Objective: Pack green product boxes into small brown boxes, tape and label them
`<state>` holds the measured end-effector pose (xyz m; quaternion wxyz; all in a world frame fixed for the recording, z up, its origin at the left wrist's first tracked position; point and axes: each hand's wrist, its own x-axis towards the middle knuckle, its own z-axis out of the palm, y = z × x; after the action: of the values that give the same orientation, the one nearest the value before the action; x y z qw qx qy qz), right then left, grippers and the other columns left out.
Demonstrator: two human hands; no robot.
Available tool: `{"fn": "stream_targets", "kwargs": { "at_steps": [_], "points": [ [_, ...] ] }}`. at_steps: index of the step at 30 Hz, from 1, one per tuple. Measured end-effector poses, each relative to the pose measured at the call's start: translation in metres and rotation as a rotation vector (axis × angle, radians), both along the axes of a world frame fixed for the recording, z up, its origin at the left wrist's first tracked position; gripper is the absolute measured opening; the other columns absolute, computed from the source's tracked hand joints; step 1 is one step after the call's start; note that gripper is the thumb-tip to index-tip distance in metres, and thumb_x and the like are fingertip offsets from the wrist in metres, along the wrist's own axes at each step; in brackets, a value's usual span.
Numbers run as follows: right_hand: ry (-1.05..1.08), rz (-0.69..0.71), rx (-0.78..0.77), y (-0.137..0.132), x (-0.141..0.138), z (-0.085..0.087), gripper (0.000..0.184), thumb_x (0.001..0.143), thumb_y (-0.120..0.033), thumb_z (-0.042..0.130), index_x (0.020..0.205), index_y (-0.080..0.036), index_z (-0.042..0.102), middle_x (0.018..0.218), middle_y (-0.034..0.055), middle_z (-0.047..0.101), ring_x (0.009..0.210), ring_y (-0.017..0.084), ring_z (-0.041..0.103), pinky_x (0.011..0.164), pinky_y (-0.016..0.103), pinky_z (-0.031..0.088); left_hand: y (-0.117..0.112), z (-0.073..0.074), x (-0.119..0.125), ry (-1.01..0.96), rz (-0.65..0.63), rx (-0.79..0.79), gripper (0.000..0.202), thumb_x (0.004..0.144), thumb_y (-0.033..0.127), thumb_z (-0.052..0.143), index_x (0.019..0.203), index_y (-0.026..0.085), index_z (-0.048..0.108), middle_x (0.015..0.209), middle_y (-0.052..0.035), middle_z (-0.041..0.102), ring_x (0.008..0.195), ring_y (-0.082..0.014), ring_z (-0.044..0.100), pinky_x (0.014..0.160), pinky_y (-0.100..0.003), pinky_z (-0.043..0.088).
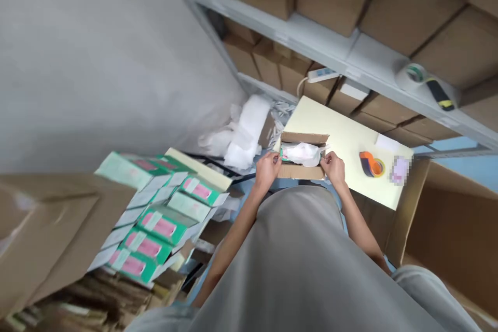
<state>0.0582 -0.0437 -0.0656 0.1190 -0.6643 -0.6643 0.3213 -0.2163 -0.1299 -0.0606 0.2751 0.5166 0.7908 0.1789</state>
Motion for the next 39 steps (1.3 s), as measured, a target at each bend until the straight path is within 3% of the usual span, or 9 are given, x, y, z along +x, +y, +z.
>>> {"fn": "stream_targets", "kwargs": {
  "at_steps": [6, 12, 15, 18, 21, 27, 30, 33, 39],
  "points": [
    [-0.051, -0.158, -0.08, 0.052, 0.068, -0.021, 0.019, 0.092, -0.021, 0.068, 0.084, -0.029, 0.052, 0.087, 0.0028, 0.081, 0.088, 0.025, 0.078, 0.079, 0.029, 0.047, 0.107, -0.033, 0.064, 0.031, -0.175, -0.064, 0.029, 0.109, 0.028, 0.061, 0.119, 0.017, 0.085, 0.125, -0.0165, 0.085, 0.111, -0.0311, 0.083, 0.104, -0.037, 0.06],
    [-0.063, -0.242, -0.245, 0.061, 0.089, -0.031, 0.014, 0.099, -0.019, 0.075, 0.092, -0.025, 0.063, 0.097, 0.0047, 0.085, 0.095, 0.022, 0.08, 0.083, 0.028, 0.05, 0.155, -0.056, 0.086, 0.03, -0.274, -0.193, 0.031, 0.106, 0.027, 0.061, 0.121, 0.017, 0.086, 0.128, -0.0169, 0.086, 0.113, -0.0328, 0.084, 0.108, -0.04, 0.061],
    [-0.084, -0.258, -0.249, 0.06, 0.09, -0.028, 0.006, 0.104, -0.024, 0.075, 0.107, -0.022, 0.07, 0.108, 0.0077, 0.086, 0.097, 0.023, 0.08, 0.085, 0.029, 0.052, 0.162, -0.061, 0.083, 0.03, -0.284, -0.221, 0.03, 0.106, 0.031, 0.064, 0.122, 0.019, 0.086, 0.13, -0.0149, 0.087, 0.115, -0.0328, 0.084, 0.107, -0.039, 0.061],
    [-0.182, -0.249, -0.137, 0.062, 0.082, -0.02, 0.022, 0.112, -0.027, 0.065, 0.131, -0.017, 0.071, 0.133, 0.0149, 0.08, 0.106, 0.024, 0.079, 0.089, 0.032, 0.056, 0.164, -0.059, 0.077, 0.015, -0.323, -0.252, 0.029, 0.106, 0.033, 0.065, 0.123, 0.02, 0.085, 0.131, -0.0129, 0.087, 0.117, -0.0316, 0.084, 0.106, -0.037, 0.06],
    [-0.304, -0.097, -0.054, 0.069, 0.064, -0.014, 0.032, 0.115, -0.021, 0.057, 0.144, -0.013, 0.069, 0.148, 0.0206, 0.072, 0.128, 0.028, 0.072, 0.1, 0.034, 0.057, 0.162, -0.053, 0.072, -0.018, -0.359, -0.263, 0.028, 0.106, 0.031, 0.064, 0.125, 0.021, 0.083, 0.131, -0.0109, 0.087, 0.113, -0.0293, 0.084, 0.104, -0.036, 0.059],
    [-0.496, 0.186, -0.155, 0.083, 0.024, -0.023, 0.042, 0.102, 0.005, 0.05, 0.132, -0.008, 0.078, 0.135, 0.0264, 0.075, 0.125, 0.031, 0.068, 0.104, 0.039, 0.056, 0.16, -0.039, 0.064, -0.072, -0.458, -0.218, 0.032, 0.108, 0.027, 0.061, 0.133, 0.02, 0.08, 0.139, -0.0144, 0.083, 0.106, -0.0288, 0.083, 0.105, -0.039, 0.061],
    [-0.511, 0.189, -0.167, 0.084, 0.016, -0.027, 0.037, 0.102, 0.004, 0.052, 0.124, -0.006, 0.081, 0.132, 0.0282, 0.076, 0.126, 0.032, 0.066, 0.108, 0.042, 0.055, 0.16, -0.034, 0.056, -0.107, -0.542, -0.171, 0.038, 0.108, 0.027, 0.062, 0.142, 0.02, 0.076, 0.147, -0.0162, 0.077, 0.113, -0.0287, 0.082, 0.11, -0.04, 0.061],
    [-0.528, 0.187, -0.158, 0.079, 0.016, -0.024, 0.037, 0.102, 0.002, 0.052, 0.123, -0.006, 0.082, 0.138, 0.0296, 0.073, 0.132, 0.034, 0.062, 0.11, 0.044, 0.054, 0.16, -0.031, 0.047, -0.169, -0.666, -0.09, 0.044, 0.106, 0.03, 0.068, 0.148, 0.021, 0.073, 0.154, -0.0158, 0.071, 0.138, -0.0309, 0.074, 0.123, -0.043, 0.056],
    [-0.449, 0.124, -0.024, 0.056, 0.036, -0.003, 0.034, 0.113, -0.015, 0.052, 0.134, -0.011, 0.079, 0.149, 0.0248, 0.072, 0.138, 0.035, 0.06, 0.114, 0.048, 0.056, 0.16, -0.038, 0.035, -0.235, -0.998, -0.098, 0.057, 0.083, 0.03, 0.098, 0.137, 0.022, 0.08, 0.161, -0.0146, 0.065, 0.155, -0.0369, 0.057, 0.135, -0.052, 0.048]
  ]
}}
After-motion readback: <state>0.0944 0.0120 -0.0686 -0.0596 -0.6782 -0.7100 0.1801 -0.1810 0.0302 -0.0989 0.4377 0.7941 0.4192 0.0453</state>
